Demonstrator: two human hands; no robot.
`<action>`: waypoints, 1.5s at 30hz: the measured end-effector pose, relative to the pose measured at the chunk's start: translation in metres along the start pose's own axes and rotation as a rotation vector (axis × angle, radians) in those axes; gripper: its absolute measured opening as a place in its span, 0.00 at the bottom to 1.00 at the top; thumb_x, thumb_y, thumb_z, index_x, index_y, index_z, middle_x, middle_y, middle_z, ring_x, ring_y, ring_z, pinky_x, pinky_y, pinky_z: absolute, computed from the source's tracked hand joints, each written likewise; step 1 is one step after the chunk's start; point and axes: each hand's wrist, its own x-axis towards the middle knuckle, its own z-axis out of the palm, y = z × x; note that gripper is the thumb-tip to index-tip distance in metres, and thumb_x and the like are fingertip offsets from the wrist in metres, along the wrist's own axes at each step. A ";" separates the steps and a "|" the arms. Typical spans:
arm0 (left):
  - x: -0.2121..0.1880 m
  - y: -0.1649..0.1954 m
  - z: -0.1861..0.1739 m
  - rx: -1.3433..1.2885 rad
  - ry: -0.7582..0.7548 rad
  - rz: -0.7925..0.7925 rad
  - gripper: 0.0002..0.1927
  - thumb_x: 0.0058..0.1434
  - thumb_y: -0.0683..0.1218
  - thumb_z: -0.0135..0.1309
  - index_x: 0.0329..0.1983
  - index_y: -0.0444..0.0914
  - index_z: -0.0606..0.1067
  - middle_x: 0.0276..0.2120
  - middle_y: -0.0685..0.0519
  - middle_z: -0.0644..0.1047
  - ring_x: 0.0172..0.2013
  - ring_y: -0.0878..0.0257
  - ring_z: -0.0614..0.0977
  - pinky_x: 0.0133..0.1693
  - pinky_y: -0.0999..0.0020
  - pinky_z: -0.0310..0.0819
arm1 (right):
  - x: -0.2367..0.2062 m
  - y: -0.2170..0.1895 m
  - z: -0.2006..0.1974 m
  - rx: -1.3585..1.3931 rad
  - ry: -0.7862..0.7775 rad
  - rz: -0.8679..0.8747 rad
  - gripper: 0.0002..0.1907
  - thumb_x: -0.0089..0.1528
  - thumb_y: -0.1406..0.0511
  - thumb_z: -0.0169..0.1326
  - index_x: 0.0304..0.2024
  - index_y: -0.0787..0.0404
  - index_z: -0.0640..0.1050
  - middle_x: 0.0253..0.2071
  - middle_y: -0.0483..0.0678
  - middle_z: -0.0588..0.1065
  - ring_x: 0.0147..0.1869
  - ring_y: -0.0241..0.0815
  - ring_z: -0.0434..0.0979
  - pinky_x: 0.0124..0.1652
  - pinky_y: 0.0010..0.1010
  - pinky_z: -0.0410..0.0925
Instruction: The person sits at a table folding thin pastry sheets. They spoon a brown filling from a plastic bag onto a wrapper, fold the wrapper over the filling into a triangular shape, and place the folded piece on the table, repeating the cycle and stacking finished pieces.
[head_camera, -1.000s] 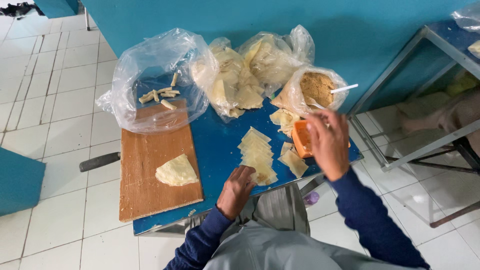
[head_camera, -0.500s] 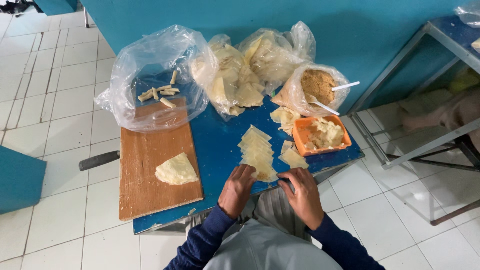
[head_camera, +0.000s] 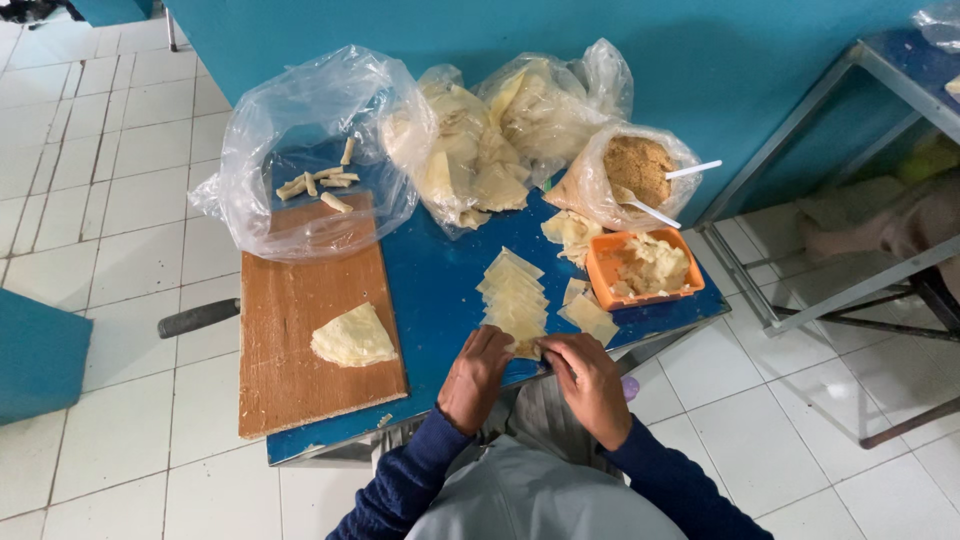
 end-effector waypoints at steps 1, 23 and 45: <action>0.000 0.000 0.000 0.007 -0.004 0.019 0.08 0.61 0.36 0.53 0.44 0.30 0.74 0.46 0.43 0.76 0.50 0.46 0.76 0.51 0.56 0.73 | 0.000 -0.001 0.000 0.017 -0.012 -0.020 0.11 0.61 0.72 0.59 0.47 0.61 0.80 0.45 0.50 0.80 0.48 0.53 0.79 0.45 0.39 0.71; 0.025 -0.013 -0.001 0.048 -0.039 0.069 0.02 0.57 0.39 0.55 0.33 0.35 0.74 0.35 0.49 0.75 0.41 0.49 0.74 0.44 0.56 0.70 | 0.027 0.016 0.019 -0.018 -0.083 -0.070 0.10 0.57 0.74 0.59 0.41 0.63 0.79 0.40 0.51 0.75 0.47 0.56 0.74 0.45 0.43 0.68; 0.030 -0.014 -0.008 -0.188 -0.116 -0.091 0.03 0.59 0.37 0.53 0.37 0.34 0.74 0.41 0.45 0.72 0.42 0.45 0.78 0.40 0.54 0.73 | 0.043 0.030 0.011 0.039 -0.279 -0.157 0.07 0.58 0.72 0.60 0.39 0.62 0.81 0.37 0.50 0.76 0.46 0.53 0.74 0.45 0.41 0.69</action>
